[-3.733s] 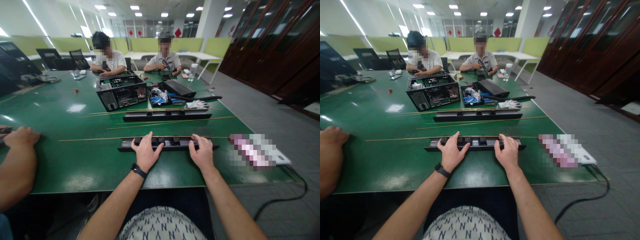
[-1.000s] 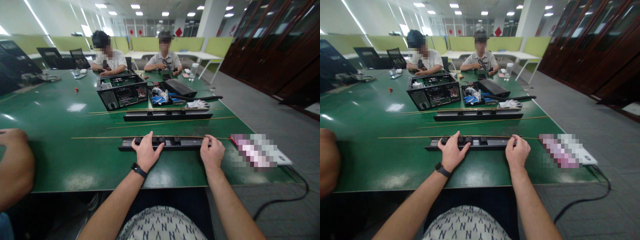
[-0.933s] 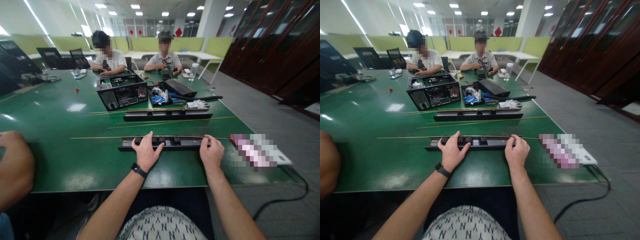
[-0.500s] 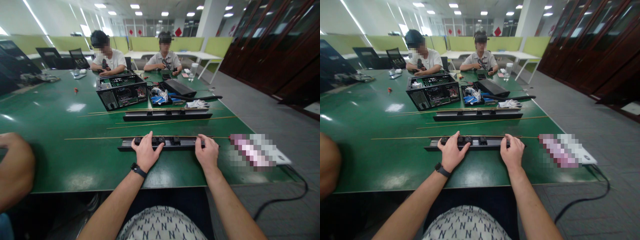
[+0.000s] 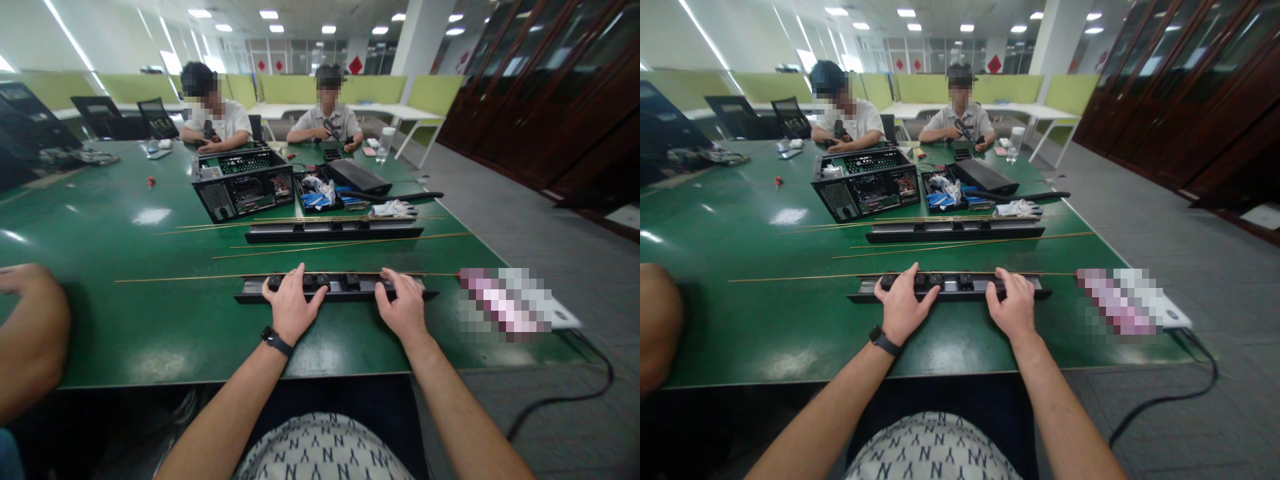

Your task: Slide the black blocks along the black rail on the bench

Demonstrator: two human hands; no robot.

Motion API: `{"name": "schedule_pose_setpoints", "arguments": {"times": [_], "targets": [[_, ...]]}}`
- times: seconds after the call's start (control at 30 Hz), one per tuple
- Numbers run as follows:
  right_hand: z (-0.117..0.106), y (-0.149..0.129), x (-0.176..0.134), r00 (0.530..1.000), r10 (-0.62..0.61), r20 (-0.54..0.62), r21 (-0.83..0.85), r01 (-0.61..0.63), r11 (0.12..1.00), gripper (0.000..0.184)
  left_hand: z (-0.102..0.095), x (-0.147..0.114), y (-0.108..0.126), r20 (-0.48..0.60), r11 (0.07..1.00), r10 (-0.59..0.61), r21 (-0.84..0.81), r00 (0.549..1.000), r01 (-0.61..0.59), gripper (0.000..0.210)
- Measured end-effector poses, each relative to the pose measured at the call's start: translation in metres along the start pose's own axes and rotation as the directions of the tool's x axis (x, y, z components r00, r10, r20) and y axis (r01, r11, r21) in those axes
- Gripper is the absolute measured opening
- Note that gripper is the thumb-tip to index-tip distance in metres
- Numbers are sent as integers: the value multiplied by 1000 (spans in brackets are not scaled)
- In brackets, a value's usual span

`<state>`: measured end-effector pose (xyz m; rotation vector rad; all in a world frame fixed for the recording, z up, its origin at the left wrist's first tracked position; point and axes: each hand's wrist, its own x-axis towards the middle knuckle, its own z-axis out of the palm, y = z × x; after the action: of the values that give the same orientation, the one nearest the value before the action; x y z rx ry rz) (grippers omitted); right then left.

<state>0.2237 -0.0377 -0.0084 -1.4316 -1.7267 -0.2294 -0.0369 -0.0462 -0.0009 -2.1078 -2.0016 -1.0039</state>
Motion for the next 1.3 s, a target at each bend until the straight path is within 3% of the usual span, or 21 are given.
{"name": "schedule_pose_setpoints", "arguments": {"times": [0.23,0.63,1.3], "targets": [[3,-1,-1,999,-33,27,12,32,999,35,0,0,-1,-11,1000,7,-1,1000,-7,66],[5,0,0,1000,20,-24,-13,-20,1000,30,0,0,-1,-13,1000,9,-15,1000,-9,67],[2,8,1,975,197,-100,-86,-206,975,34,-1,0,-1,-2,1000,8,-11,1000,-8,69]]}}
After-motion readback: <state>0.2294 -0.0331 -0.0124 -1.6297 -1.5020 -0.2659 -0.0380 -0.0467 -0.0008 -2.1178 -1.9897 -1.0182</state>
